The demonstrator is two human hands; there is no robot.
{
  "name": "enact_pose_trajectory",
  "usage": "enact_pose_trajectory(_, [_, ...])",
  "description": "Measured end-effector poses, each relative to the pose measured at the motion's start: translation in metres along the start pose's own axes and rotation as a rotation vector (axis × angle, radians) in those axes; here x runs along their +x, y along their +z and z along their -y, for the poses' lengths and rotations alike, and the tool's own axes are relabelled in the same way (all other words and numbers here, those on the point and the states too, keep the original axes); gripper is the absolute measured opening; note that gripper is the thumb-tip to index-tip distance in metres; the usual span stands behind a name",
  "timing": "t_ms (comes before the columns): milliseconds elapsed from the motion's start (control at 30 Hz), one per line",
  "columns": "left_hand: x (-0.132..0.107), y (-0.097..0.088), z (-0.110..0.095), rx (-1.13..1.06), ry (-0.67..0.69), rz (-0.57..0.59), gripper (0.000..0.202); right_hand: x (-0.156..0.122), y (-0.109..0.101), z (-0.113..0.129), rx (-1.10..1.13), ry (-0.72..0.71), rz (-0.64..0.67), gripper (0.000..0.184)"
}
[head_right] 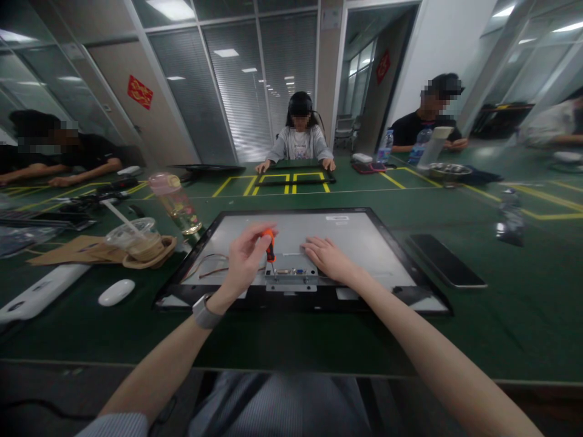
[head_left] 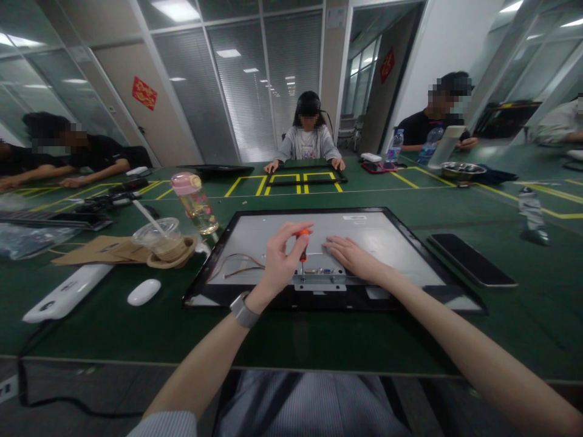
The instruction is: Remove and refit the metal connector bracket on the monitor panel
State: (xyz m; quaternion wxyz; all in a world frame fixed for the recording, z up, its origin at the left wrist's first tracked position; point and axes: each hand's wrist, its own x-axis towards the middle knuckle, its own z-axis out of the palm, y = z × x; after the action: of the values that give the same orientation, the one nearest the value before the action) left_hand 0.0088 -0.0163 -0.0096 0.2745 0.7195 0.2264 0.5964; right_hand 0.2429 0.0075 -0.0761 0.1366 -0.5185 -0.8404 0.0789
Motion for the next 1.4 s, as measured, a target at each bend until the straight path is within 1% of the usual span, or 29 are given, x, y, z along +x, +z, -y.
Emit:
enact_pose_trajectory(100, [-0.0002, 0.0018, 0.0018, 0.061, 0.068, -0.061, 0.013, 0.001, 0.0005, -0.0005, -0.009, -0.004, 0.001, 0.054])
enact_pose_trajectory(167, [-0.0004, 0.0019, 0.0014, 0.069, 0.074, -0.082, 0.011, 0.001, 0.0002, -0.0003, -0.007, -0.004, 0.0, 0.054])
enact_pose_trajectory(200, [-0.0006, 0.0016, 0.0006, 0.06, 0.063, -0.074, 0.012, 0.0008, 0.0, -0.0002, -0.005, -0.004, 0.002, 0.054])
enact_pose_trajectory(333, [-0.0019, 0.0001, -0.0026, -0.014, -0.026, 0.006, 0.029, -0.0004, -0.001, 0.0004, 0.003, 0.0, -0.001, 0.057])
enact_pose_trajectory(400, [-0.0025, 0.0003, -0.002, -0.015, -0.042, 0.012, 0.029, -0.0008, -0.0012, 0.0006, 0.005, 0.0, -0.009, 0.057])
enact_pose_trajectory(533, [-0.0031, 0.0013, 0.0025, 0.08, 0.025, -0.08, 0.016, -0.0009, -0.0012, 0.0016, 0.002, -0.001, -0.002, 0.056])
enact_pose_trajectory(600, [-0.0034, 0.0012, 0.0036, 0.11, 0.044, -0.107, 0.014, -0.0008, -0.0016, 0.002, 0.005, 0.002, -0.002, 0.056])
enact_pose_trajectory(667, [-0.0037, 0.0007, 0.0032, 0.079, 0.023, -0.082, 0.019, -0.0009, -0.0023, 0.0024, 0.009, 0.005, -0.006, 0.056])
enact_pose_trajectory(733, [-0.0036, 0.0004, 0.002, 0.016, -0.022, -0.044, 0.027, -0.001, -0.0032, 0.0029, 0.011, 0.006, -0.004, 0.056])
enact_pose_trajectory(800, [-0.0029, 0.0004, 0.0009, -0.008, -0.044, -0.032, 0.029, -0.0012, -0.0039, 0.0033, 0.009, 0.005, 0.006, 0.057])
enact_pose_trajectory(933, [-0.0003, 0.0011, 0.0003, 0.105, 0.059, -0.063, 0.012, -0.0006, -0.0025, 0.0026, -0.005, -0.001, 0.002, 0.056])
enact_pose_trajectory(1000, [-0.0003, 0.001, 0.0, 0.15, 0.095, -0.065, 0.009, 0.0, -0.0008, 0.0011, -0.018, -0.006, -0.004, 0.055])
enact_pose_trajectory(1100, [-0.0029, 0.0004, -0.0006, 0.148, 0.099, -0.035, 0.018, 0.0006, 0.001, -0.0012, -0.031, 0.002, 0.002, 0.055])
enact_pose_trajectory(1167, [-0.0047, 0.0002, -0.0009, 0.095, 0.07, -0.018, 0.027, 0.0006, 0.0009, -0.0016, -0.021, 0.009, -0.002, 0.056])
enact_pose_trajectory(1233, [-0.005, 0.0004, -0.001, 0.048, 0.035, -0.01, 0.029, 0.0002, -0.0002, -0.0007, -0.006, 0.009, -0.007, 0.056])
enact_pose_trajectory(1400, [0.0008, 0.0001, -0.0009, 0.032, 0.034, -0.066, 0.008, -0.0006, -0.0038, 0.0029, -0.007, 0.013, 0.018, 0.056])
